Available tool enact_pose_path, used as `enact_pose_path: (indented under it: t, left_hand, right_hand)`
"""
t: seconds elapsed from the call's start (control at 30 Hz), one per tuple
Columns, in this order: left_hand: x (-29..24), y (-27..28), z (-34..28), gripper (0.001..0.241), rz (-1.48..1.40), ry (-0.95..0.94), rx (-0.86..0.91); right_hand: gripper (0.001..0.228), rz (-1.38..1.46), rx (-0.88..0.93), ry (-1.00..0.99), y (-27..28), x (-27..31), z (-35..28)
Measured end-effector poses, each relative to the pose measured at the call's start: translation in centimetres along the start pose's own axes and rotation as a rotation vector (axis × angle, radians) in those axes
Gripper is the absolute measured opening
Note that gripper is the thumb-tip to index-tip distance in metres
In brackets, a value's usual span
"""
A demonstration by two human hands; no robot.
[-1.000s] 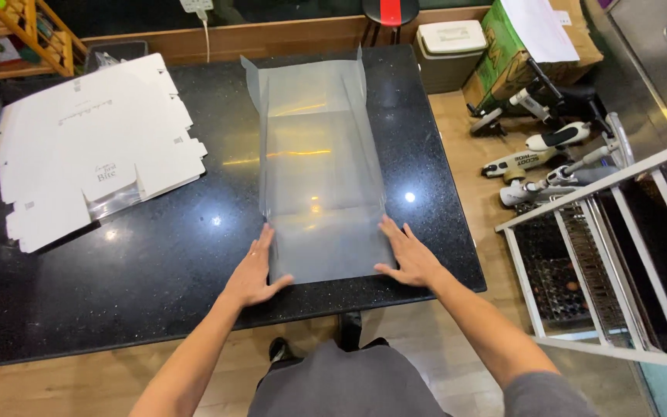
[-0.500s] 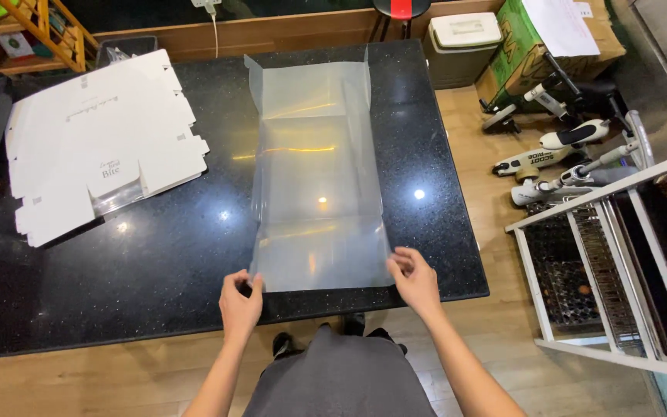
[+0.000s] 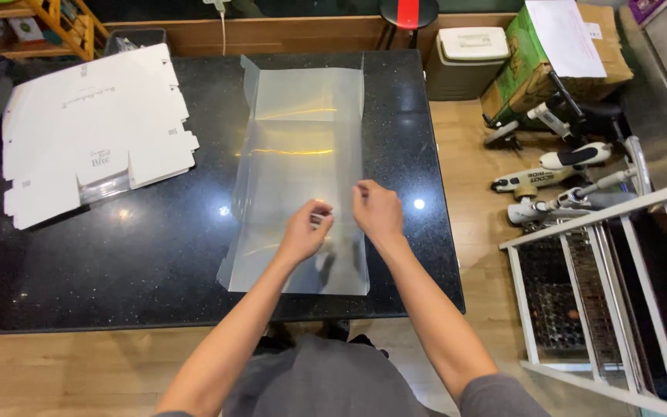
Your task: Assembling a transparent plastic cake box by folding the edges and securing them.
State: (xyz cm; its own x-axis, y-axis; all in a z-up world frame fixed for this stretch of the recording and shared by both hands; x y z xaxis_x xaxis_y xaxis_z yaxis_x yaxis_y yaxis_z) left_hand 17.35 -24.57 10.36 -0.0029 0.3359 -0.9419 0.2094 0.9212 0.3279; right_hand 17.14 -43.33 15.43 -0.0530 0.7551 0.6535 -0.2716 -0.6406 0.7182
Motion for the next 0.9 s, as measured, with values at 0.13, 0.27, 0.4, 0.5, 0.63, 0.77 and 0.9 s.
enact_pose_path:
  t: [0.13, 0.27, 0.4, 0.5, 0.63, 0.77, 0.9]
  left_hand:
    - [0.9, -3.4, 4.2, 0.021, -0.266, 0.097, 0.084]
    - [0.4, -6.2, 5.8, 0.015, -0.455, 0.229, 0.267]
    - [0.7, -8.4, 6.4, 0.013, -0.466, 0.198, 0.371]
    - [1.0, -9.5, 6.8, 0.016, -0.483, 0.185, 0.402]
    - [1.2, -9.5, 6.8, 0.017, -0.478, 0.202, 0.421]
    - [2.1, -10.1, 7.0, 0.017, -0.463, 0.230, 0.428]
    - [1.8, -10.1, 7.1, 0.016, -0.499, 0.238, 0.444]
  right_hand:
    - [0.033, 0.136, -0.070, 0.005, -0.1, -2.5, 0.0]
    - [0.035, 0.473, -0.001, -0.123, -1.1, -5.3, 0.3]
    - [0.031, 0.786, 0.072, -0.289, -2.0, -7.6, -0.2]
    - [0.029, 0.833, 0.068, -0.325, -1.1, -7.6, -0.5]
    - [0.032, 0.975, 0.160, -0.373, -0.6, -8.1, -1.1]
    - [0.030, 0.980, 0.192, -0.398, -0.6, -8.3, -1.7]
    - [0.031, 1.005, 0.164, -0.409, -0.2, -7.7, -1.7]
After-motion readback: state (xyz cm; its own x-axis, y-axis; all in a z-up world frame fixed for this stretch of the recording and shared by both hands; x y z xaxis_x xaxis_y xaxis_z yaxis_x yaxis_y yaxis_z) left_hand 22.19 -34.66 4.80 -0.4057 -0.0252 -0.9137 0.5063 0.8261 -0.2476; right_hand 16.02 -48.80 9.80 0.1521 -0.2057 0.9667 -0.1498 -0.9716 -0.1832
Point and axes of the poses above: each hand's wrist, its own z-axis towards the middle knuckle, its own y-axis out of the back of the hand, x = y × z, the point moved 5 cm from there along z, towards the middle knuckle, and after that the axes turned 10 degrees about y, right-handed, at the moved point
